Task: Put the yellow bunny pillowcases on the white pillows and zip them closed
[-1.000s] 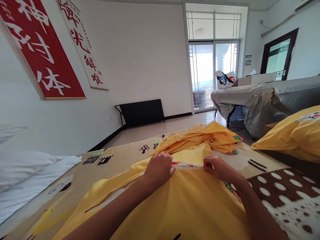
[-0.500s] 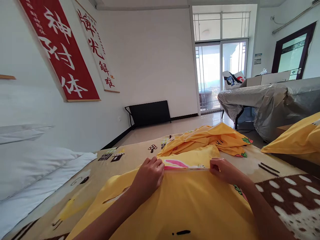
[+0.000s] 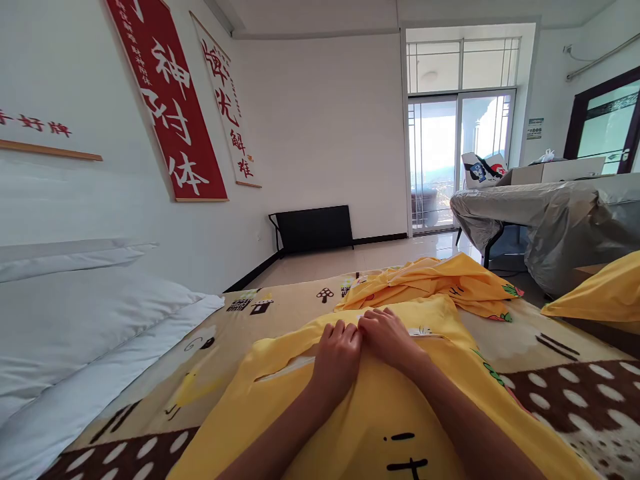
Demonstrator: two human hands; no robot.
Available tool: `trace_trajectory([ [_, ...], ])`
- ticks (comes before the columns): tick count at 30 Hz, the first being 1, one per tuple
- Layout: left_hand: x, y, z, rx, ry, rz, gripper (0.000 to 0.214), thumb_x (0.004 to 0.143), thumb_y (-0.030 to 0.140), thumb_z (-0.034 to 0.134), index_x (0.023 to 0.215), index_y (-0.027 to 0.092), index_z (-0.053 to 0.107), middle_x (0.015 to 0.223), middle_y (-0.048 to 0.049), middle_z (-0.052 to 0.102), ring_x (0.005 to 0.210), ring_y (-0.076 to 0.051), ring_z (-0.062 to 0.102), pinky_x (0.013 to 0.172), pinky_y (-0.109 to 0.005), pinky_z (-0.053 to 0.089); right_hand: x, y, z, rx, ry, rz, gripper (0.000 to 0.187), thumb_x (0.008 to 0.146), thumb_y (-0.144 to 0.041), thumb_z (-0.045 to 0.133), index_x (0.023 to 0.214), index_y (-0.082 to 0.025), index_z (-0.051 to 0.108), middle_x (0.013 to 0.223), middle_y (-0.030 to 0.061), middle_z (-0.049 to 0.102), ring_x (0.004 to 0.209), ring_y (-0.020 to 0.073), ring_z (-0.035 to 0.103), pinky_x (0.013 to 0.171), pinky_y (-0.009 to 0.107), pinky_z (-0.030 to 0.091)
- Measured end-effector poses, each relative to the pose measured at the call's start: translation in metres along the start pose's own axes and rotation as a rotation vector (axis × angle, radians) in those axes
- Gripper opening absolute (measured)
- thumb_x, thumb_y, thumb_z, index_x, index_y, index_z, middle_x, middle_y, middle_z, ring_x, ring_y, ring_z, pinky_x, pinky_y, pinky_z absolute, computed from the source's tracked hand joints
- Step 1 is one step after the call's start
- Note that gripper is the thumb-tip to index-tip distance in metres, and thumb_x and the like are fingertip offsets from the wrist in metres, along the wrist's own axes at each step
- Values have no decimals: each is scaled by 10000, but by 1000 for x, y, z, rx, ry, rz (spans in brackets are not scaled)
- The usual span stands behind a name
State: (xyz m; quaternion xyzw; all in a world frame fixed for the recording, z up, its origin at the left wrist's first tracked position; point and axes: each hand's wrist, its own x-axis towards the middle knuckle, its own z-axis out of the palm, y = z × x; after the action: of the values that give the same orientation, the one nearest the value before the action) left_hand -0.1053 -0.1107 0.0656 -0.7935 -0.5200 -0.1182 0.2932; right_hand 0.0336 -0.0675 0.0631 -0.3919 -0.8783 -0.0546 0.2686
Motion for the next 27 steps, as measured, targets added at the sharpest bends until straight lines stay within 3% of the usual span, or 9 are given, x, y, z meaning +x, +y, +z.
trace_trajectory([
  [4,-6,2,11,-13,49,78,259,871,64,379,893,142,624,899,-83,634,845,-233,523,761,-374,396,-2,5,26,247,164,234,226,908,-207,435,753,-183,598,802,34,648,759,142,554,693,249,350],
  [7,-6,3,21,-70,109,175,230,858,53,403,881,134,617,907,-88,638,852,-227,536,783,-357,419,-8,11,44,389,261,328,263,911,-250,441,689,-177,561,725,20,620,659,126,507,612,232,332],
  [12,2,-7,18,-193,-28,77,196,885,127,423,831,148,611,855,-67,661,824,-210,573,766,-339,435,-8,13,48,427,340,318,269,912,-264,443,673,-184,537,695,12,590,645,136,489,601,242,332],
  [16,9,-16,4,-196,-97,17,248,906,174,388,829,145,623,815,-89,673,842,-245,584,788,-389,419,-13,7,32,325,384,189,88,871,-200,507,855,-191,592,894,37,621,860,170,525,767,279,379],
  [20,19,-20,-10,-239,-178,-20,228,880,194,426,770,162,622,749,-73,655,785,-221,591,730,-336,421,-20,1,20,178,300,91,86,843,-194,561,900,-220,619,1068,37,601,1006,196,503,868,339,339],
  [23,28,-21,-16,-273,-238,-43,215,854,211,449,724,164,614,731,-77,644,717,-213,588,667,-317,407,-20,0,23,159,187,134,102,848,-174,548,889,-226,626,1078,29,607,1000,195,513,852,345,338],
  [27,36,-20,-16,-332,-287,-63,179,810,195,466,682,167,587,711,-61,637,699,-195,574,648,-300,385,-18,3,32,172,154,174,89,885,-205,518,877,-206,606,1028,32,617,961,190,515,826,336,348],
])
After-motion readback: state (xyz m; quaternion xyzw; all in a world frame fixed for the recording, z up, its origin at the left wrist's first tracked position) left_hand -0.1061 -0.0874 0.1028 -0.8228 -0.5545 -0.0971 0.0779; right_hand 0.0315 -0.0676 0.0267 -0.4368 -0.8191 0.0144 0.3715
